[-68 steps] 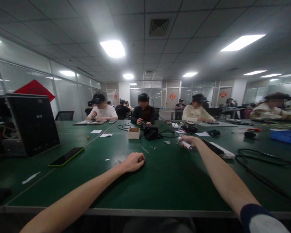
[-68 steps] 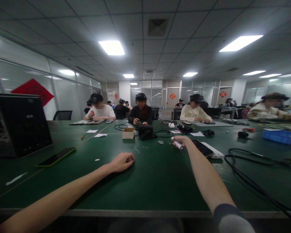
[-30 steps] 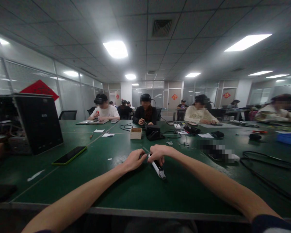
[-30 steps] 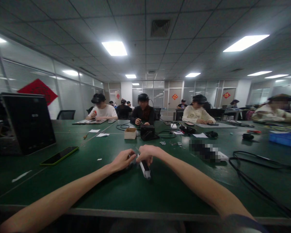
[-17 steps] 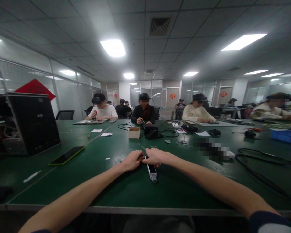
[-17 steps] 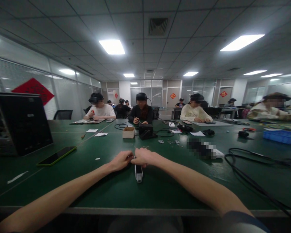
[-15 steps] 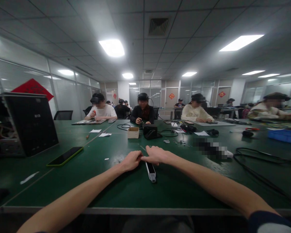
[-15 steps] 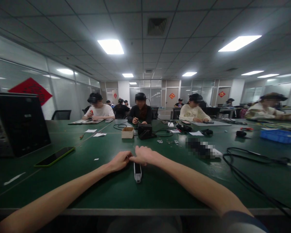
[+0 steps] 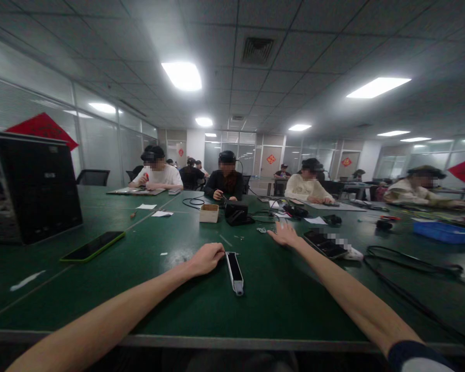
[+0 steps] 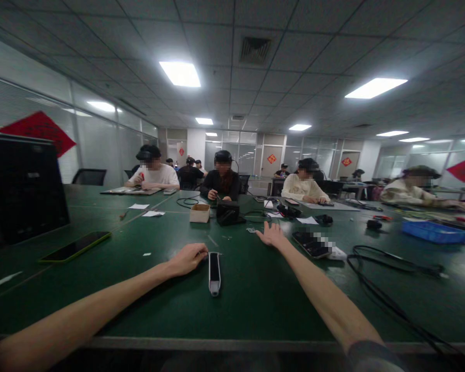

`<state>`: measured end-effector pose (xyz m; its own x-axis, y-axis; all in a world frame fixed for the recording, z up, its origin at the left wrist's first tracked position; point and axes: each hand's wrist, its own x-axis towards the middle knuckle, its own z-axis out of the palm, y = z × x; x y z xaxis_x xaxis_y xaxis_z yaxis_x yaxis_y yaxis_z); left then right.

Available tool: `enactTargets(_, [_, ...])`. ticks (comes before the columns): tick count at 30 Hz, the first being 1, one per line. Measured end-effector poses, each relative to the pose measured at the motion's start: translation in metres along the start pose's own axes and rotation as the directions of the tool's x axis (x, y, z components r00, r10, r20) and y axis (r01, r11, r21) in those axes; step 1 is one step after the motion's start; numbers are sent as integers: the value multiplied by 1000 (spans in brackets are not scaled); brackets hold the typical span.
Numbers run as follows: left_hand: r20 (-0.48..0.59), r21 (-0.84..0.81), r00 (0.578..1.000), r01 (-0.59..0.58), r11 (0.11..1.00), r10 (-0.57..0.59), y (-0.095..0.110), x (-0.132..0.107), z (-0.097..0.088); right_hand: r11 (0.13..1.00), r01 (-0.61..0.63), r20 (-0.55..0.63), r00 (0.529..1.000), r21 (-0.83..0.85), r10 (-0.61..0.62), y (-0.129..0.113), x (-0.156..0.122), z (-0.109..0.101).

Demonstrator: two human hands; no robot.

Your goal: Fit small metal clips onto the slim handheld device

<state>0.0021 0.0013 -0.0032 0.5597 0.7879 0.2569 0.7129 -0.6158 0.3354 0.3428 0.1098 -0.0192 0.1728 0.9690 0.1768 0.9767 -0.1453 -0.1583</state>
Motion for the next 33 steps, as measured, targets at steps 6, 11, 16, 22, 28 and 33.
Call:
enactTargets(6, [-22, -7, 999, -31, 999, 31, -6, 3, 5, 998, -43, 16, 999, -44, 44, 29, 18, 23])
enactTargets(11, [-1, -24, 1000, -12, 1000, 12, -1, 2, 2, 979, -200, 60, 978, 30, 197, 33, 30, 32])
enactTargets(16, [-18, 2, 999, -31, 1000, 31, 0, 2, 2, 968, -242, 78, 968, 61, 237, 33, 41, 37])
enactTargets(22, [11, -29, 1000, -8, 1000, 8, 0, 1, 2, 985, -125, 100, 988, 118, 114, 36, 60, 42])
enactTargets(28, [3, -29, 1000, 8, 1000, -8, -1, 2, 4, 983, 10, 98, 995, 184, -29, 30, 77, 47])
enactTargets(33, [-8, 6, 1000, -12, 1000, 12, -3, 3, 8, 965, 117, 102, 984, 233, -143, 12, 86, 48])
